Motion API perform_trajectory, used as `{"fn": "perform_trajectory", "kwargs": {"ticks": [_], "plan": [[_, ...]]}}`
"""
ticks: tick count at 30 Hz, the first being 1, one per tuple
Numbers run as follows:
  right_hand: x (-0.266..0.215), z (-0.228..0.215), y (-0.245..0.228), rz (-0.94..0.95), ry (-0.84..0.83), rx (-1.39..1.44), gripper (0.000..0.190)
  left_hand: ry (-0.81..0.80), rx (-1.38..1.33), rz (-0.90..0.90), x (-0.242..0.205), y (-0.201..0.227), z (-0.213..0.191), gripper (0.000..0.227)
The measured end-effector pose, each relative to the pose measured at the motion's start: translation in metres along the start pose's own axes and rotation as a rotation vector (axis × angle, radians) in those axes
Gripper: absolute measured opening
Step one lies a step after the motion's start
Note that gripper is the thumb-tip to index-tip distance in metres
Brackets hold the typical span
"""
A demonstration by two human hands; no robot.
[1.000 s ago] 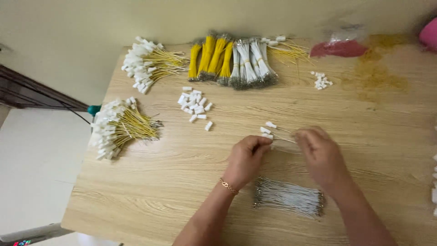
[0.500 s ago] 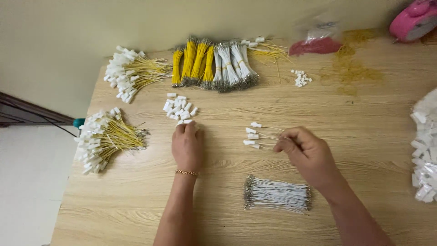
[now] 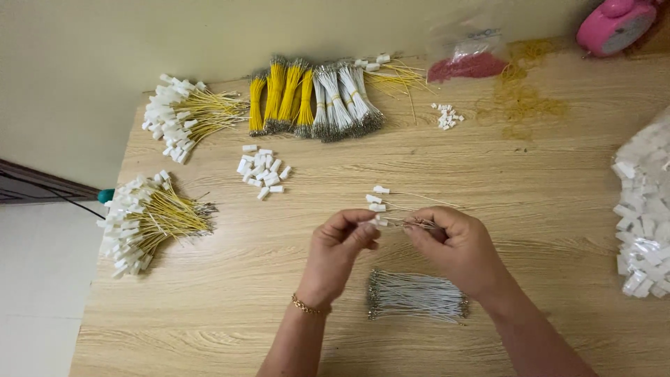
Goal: Assembling white plastic connectors onto small metal pins and wires.
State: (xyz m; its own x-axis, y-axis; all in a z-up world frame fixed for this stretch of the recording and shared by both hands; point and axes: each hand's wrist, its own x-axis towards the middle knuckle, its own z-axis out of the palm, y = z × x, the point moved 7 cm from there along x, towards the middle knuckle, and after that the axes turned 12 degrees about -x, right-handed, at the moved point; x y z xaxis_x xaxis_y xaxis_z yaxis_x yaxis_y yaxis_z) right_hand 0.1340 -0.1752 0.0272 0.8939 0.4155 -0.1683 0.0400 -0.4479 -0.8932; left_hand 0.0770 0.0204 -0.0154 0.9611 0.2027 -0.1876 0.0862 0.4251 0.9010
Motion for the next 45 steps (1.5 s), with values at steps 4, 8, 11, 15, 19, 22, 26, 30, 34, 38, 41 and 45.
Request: {"fn": "perform_trajectory", "kwargs": {"ticks": [4,8,11,15,19,22,26,30,34,38,41,45], "plan": [[-0.009,-0.009,-0.025,-0.035,0.041,-0.073,0.016,-0.061,-0.205,-0.051,-0.009,0.0,0.017,0.017],[-0.014,-0.014,-0.044,-0.183,0.103,-0.207,0.014,-0.086,-0.293,-0.088,-0.012,0.005,0.026,0.018],[-0.015,-0.013,-0.049,-0.189,0.101,-0.26,0.014,-0.076,-0.293,-0.095,-0.014,0.006,0.024,0.018],[-0.015,-0.012,-0.046,-0.115,0.072,-0.275,0.016,-0.105,-0.274,-0.087,-0.016,0.005,0.023,0.016],[-0.015,-0.009,-0.047,-0.166,0.062,-0.282,0.016,-0.124,-0.223,-0.069,-0.016,0.006,0.025,0.016],[-0.015,-0.005,-0.05,-0.249,0.035,-0.276,0.015,-0.134,-0.186,-0.061,-0.016,0.008,0.028,0.016],[-0.012,0.0,-0.04,-0.143,-0.029,-0.206,0.013,-0.14,-0.213,-0.065,-0.016,0.01,0.027,0.017],[-0.011,0.0,-0.042,-0.198,0.003,-0.222,0.011,-0.139,-0.211,-0.071,-0.014,0.007,0.027,0.017],[-0.009,0.003,-0.034,-0.193,0.017,-0.28,0.013,-0.132,-0.199,-0.064,-0.01,-0.009,0.024,0.016],[0.0,0.01,-0.028,-0.147,-0.026,-0.279,0.013,-0.106,-0.139,-0.066,-0.005,-0.009,0.023,0.018],[0.015,0.019,-0.01,-0.077,-0.062,-0.328,0.016,-0.061,0.069,-0.1,0.008,0.01,0.012,0.022],[0.034,0.021,0.016,-0.147,-0.006,-0.473,0.023,0.205,1.007,0.24,0.046,0.057,-0.034,0.035]]}}
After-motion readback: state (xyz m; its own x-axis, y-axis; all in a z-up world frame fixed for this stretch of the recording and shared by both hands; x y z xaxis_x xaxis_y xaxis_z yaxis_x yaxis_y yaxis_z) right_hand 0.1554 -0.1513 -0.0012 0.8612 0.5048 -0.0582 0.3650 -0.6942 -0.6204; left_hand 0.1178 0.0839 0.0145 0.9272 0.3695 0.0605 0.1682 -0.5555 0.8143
